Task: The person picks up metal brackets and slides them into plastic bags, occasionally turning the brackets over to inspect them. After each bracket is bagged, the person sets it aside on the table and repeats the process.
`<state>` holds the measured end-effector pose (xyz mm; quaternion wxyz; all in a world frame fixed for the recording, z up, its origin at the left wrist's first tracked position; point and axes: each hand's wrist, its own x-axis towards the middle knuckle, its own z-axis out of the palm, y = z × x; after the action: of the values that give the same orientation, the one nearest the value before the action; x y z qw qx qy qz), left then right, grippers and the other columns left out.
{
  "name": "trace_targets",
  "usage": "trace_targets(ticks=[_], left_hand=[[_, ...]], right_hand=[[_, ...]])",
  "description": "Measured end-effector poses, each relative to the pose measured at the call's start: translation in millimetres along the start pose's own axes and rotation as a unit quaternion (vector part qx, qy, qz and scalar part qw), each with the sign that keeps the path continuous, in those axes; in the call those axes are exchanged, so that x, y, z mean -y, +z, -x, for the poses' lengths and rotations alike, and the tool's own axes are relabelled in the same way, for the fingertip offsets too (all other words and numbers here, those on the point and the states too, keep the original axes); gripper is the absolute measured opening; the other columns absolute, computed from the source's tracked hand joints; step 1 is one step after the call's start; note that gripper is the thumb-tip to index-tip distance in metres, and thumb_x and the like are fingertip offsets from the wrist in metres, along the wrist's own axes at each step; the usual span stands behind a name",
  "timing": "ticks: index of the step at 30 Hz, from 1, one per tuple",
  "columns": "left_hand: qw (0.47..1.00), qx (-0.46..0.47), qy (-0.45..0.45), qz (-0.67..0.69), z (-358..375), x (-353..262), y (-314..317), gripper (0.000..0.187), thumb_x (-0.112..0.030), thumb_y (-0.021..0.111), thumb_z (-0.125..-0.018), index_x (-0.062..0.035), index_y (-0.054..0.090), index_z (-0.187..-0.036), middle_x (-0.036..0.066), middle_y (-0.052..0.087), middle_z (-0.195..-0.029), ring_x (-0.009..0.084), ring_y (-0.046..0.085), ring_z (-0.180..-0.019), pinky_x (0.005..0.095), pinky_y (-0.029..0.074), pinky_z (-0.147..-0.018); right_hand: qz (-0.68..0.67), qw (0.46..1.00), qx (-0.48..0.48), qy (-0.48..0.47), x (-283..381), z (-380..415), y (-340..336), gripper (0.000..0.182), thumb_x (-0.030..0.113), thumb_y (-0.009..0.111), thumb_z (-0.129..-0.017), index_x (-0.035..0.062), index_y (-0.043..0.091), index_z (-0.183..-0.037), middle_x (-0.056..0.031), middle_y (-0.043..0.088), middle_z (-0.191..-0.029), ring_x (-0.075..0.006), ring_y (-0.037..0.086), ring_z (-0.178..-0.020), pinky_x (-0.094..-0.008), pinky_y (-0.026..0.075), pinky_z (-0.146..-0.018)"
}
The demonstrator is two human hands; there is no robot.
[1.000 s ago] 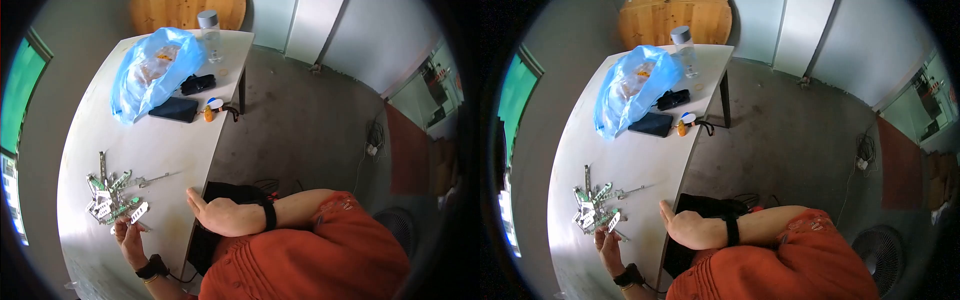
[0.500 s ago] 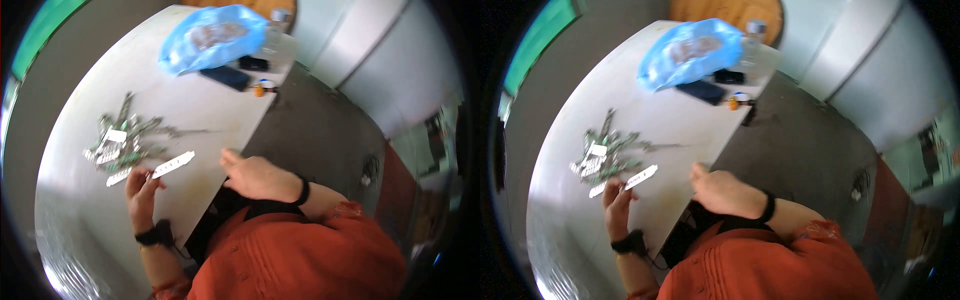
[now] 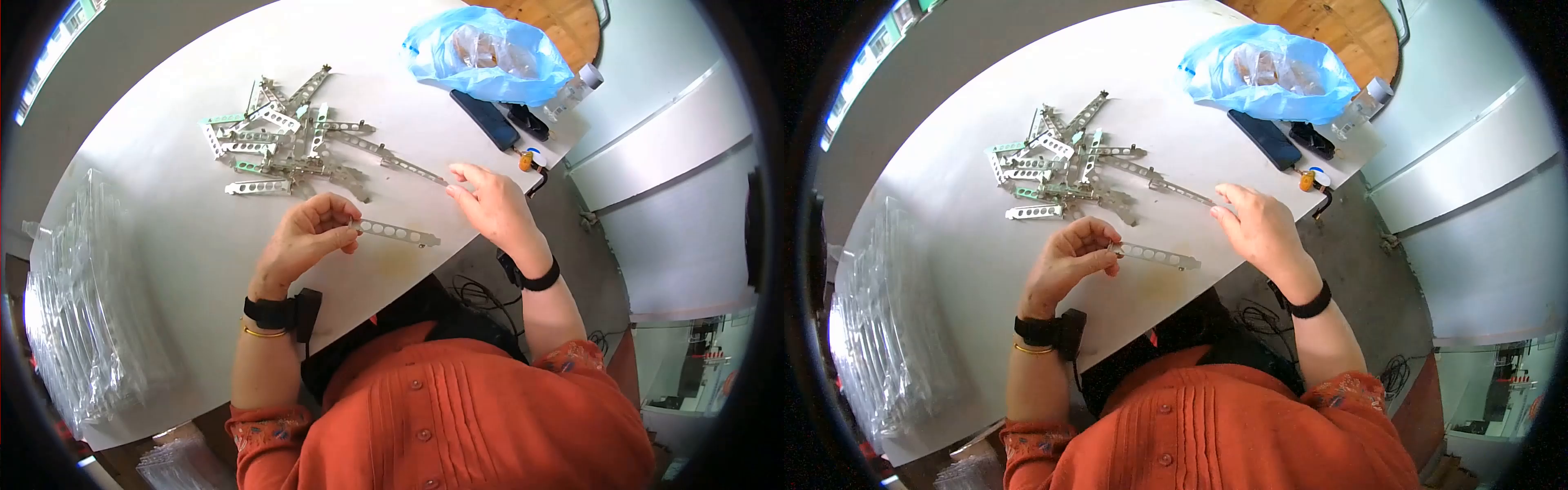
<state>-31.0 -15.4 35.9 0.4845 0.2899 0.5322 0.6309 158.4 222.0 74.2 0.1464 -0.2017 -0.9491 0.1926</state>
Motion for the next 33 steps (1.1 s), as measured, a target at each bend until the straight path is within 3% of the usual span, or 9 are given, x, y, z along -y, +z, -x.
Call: trace_targets(ticks=[7,15,19,21,23,26,28,30,33], left_hand=[[0.998,-0.008,-0.028,-0.057,-1.1,-2.0,1.8,0.016,-0.003,0.064,-0.089,0.0,0.062,-0.104,0.004,0.067,-0.089,0.0099,0.065,-0.078,0.0246,0.054,-0.071],[0.973,-0.02,-0.067,-0.222,0.8,-6.5,7.8,0.019,-0.005,0.065,-0.082,-0.0013,0.064,-0.1,0.002,0.062,-0.064,0.0079,0.059,-0.058,0.0249,0.047,-0.055],[0.971,-0.015,-0.056,-0.234,1.1,-1.5,4.2,0.019,-0.007,0.065,-0.081,-0.0027,0.065,-0.1,0.001,0.061,-0.061,0.0072,0.057,-0.057,0.0256,0.043,-0.053],[0.96,-0.006,-0.037,-0.276,0.5,-0.9,0.6,0.022,-0.008,0.065,-0.081,-0.003,0.065,-0.102,0.001,0.061,-0.064,0.0067,0.055,-0.057,0.026,0.042,-0.052],[0.964,-0.004,-0.045,-0.262,0.6,-1.8,0.7,0.025,-0.009,0.066,-0.081,-0.0026,0.065,-0.105,0.001,0.061,-0.064,0.0065,0.055,-0.058,0.0257,0.043,-0.052],[0.967,-0.007,-0.063,-0.248,-0.3,-6.3,4.7,0.028,-0.011,0.068,-0.084,-0.0025,0.063,-0.11,-0.001,0.06,-0.07,0.0046,0.053,-0.059,0.023,0.041,-0.053],[0.965,-0.019,-0.073,-0.25,1.5,-5.4,2.4,0.028,-0.012,0.068,-0.087,-0.0028,0.062,-0.112,-0.002,0.06,-0.075,0.0028,0.051,-0.06,0.0206,0.04,-0.053],[0.981,-0.096,0.003,-0.171,-2.2,0.7,3.7,0.029,-0.019,0.068,-0.093,-0.0027,0.061,-0.115,0.002,0.064,-0.087,0.0037,0.052,-0.061,0.0204,0.041,-0.052],[0.99,-0.117,0.012,-0.078,0.3,-8.3,4.4,0.032,-0.023,0.067,-0.095,-0.0002,0.06,-0.117,0.004,0.064,-0.094,0.0058,0.055,-0.06,0.0214,0.042,-0.051]], right_hand=[[0.017,1.0,0.018,0.001,-5.6,-16.7,20.2,0.028,0.025,0.069,-0.089,0.0039,0.066,-0.108,-0.0168,0.069,-0.098,-0.0333,0.068,-0.086,-0.0399,0.053,-0.073],[0.019,1.0,0.0,0.011,-12.8,-23.1,39.0,0.017,0.022,0.069,-0.088,0.0062,0.065,-0.093,-0.0146,0.069,-0.089,-0.0326,0.067,-0.079,-0.041,0.052,-0.069],[-0.089,0.995,-0.017,0.049,-13.1,-17.2,28.6,0.015,0.019,0.069,-0.089,0.0038,0.065,-0.09,-0.011,0.067,-0.077,-0.0239,0.064,-0.064,-0.0361,0.051,-0.06],[-0.137,0.987,-0.014,0.08,-11.7,-15.6,26.0,0.014,0.017,0.069,-0.09,0.0033,0.065,-0.089,-0.0083,0.066,-0.074,-0.0189,0.062,-0.059,-0.033,0.05,-0.056],[-0.269,0.958,-0.002,0.104,-11.1,-10.6,21.6,0.014,0.016,0.068,-0.093,0.003,0.065,-0.09,-0.0014,0.063,-0.071,-0.0078,0.056,-0.056,-0.0247,0.046,-0.051],[-0.37,0.912,0.067,0.162,-6.9,-4.3,12.2,0.013,0.017,0.066,-0.096,0.0039,0.065,-0.092,0.0033,0.06,-0.072,-0.003,0.055,-0.057,-0.0198,0.045,-0.049],[-0.398,0.897,0.087,0.173,3.2,0.0,6.4,0.014,0.018,0.066,-0.096,0.0042,0.065,-0.093,0.0035,0.059,-0.072,-0.0025,0.054,-0.057,-0.0194,0.045,-0.049],[-0.425,0.877,0.118,0.192,14.0,4.5,1.4,0.015,0.02,0.066,-0.097,0.0049,0.066,-0.094,0.004,0.059,-0.072,-0.0018,0.054,-0.056,-0.0192,0.046,-0.049],[-0.414,0.876,0.165,0.184,31.2,10.7,-0.4,0.016,0.02,0.066,-0.097,0.0047,0.066,-0.094,0.0038,0.059,-0.072,-0.0019,0.053,-0.055,-0.019,0.045,-0.049]])
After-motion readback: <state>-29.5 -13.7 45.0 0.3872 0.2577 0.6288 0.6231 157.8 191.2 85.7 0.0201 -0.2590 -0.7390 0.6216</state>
